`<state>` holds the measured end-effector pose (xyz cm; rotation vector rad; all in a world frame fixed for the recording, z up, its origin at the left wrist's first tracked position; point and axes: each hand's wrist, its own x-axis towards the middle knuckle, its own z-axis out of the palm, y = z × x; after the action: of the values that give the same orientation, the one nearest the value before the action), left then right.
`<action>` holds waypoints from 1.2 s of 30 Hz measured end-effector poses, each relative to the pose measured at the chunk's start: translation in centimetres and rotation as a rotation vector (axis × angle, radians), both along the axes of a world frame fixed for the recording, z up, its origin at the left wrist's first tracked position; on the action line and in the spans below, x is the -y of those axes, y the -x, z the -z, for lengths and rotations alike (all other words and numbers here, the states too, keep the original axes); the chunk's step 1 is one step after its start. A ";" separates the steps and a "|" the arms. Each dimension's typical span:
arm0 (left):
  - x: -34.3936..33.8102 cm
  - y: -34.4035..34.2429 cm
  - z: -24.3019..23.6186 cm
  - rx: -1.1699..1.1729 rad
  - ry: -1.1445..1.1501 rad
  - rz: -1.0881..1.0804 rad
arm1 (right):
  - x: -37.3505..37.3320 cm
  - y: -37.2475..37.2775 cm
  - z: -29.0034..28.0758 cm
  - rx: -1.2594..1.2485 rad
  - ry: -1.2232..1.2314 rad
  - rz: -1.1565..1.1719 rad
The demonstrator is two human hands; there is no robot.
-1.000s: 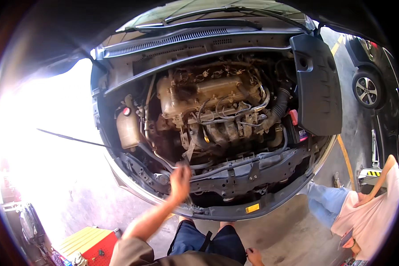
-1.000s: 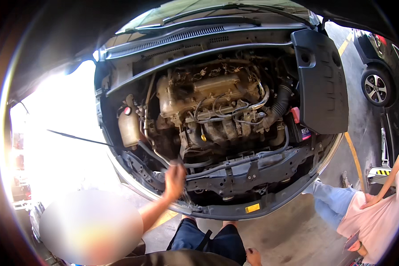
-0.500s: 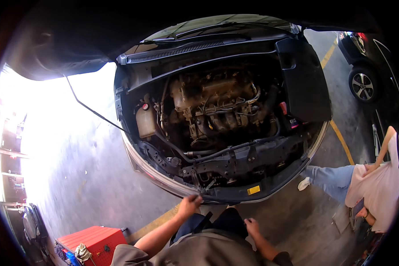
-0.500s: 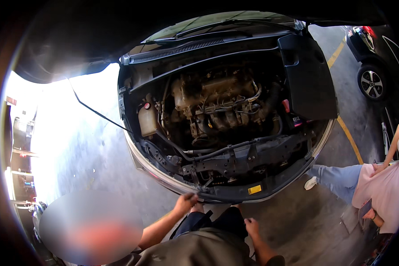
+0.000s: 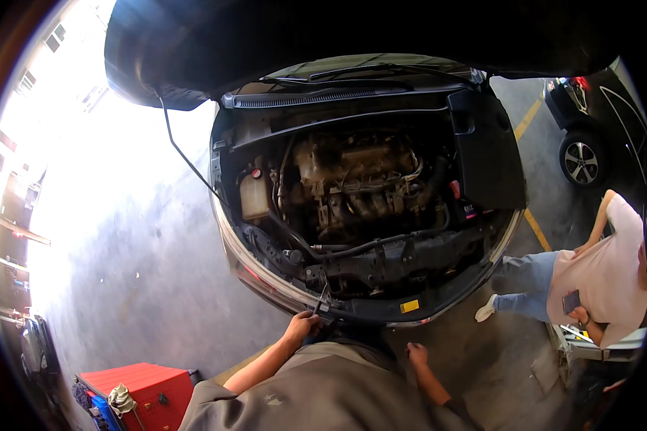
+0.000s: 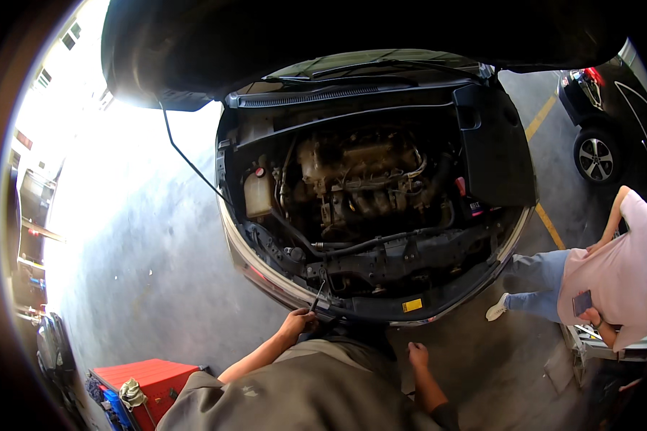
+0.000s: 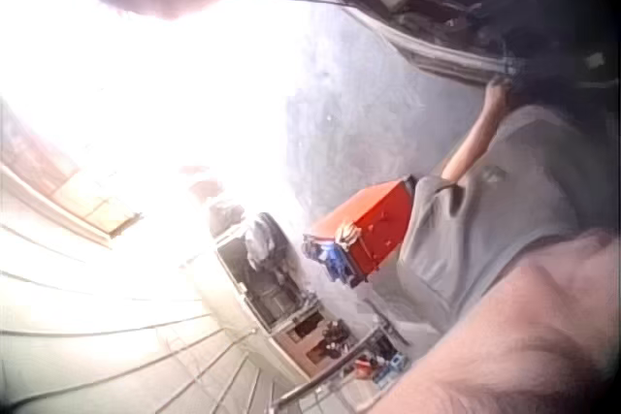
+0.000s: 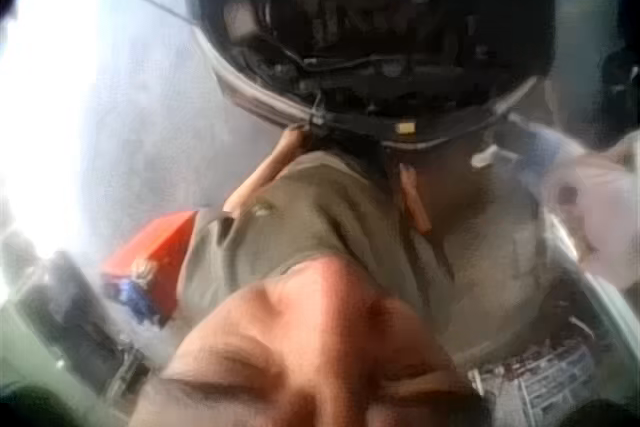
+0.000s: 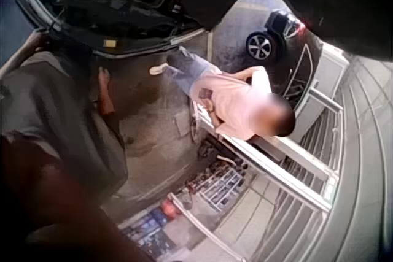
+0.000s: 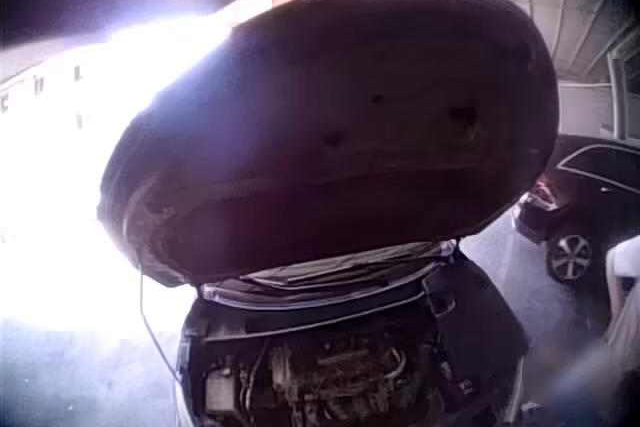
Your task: The person opens the car hood, removes the plastic engine cover, and uses a screwdriver and pry tool to disconnect wire harnesses and connectors on top of the engine.
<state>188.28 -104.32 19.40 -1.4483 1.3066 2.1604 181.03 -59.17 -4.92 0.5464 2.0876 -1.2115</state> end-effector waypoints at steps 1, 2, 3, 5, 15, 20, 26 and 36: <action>0.2 -0.5 0.0 -0.013 0.012 0.012 | 0.3 0.4 -0.3 0.024 0.035 0.038; 0.5 -1.1 0.2 -0.026 0.024 0.024 | 0.5 0.6 -0.8 0.048 0.069 0.077; 0.8 -1.6 0.4 -0.041 0.034 0.036 | 0.5 0.6 -1.4 0.058 0.060 0.075; 2.1 -1.4 2.0 -0.084 0.020 -0.029 | -0.6 1.8 -2.5 0.056 0.030 0.072; 6.6 -1.5 2.5 -0.096 0.100 -0.148 | 0.7 7.4 -7.7 -0.031 0.110 0.172; 7.1 -5.7 11.8 -0.256 -0.114 -0.266 | 3.0 6.5 -7.2 0.052 0.109 0.062; 4.3 -4.4 8.9 -0.111 -0.114 -0.288 | 1.0 4.8 -7.7 0.077 -0.003 -0.065; 4.7 -4.0 8.8 -0.129 -0.084 -0.354 | -1.4 8.2 -5.4 0.051 0.034 0.108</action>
<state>192.30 -109.02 10.59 -1.6321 1.0442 2.5349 172.79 -57.78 0.45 0.6749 2.0128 -1.2784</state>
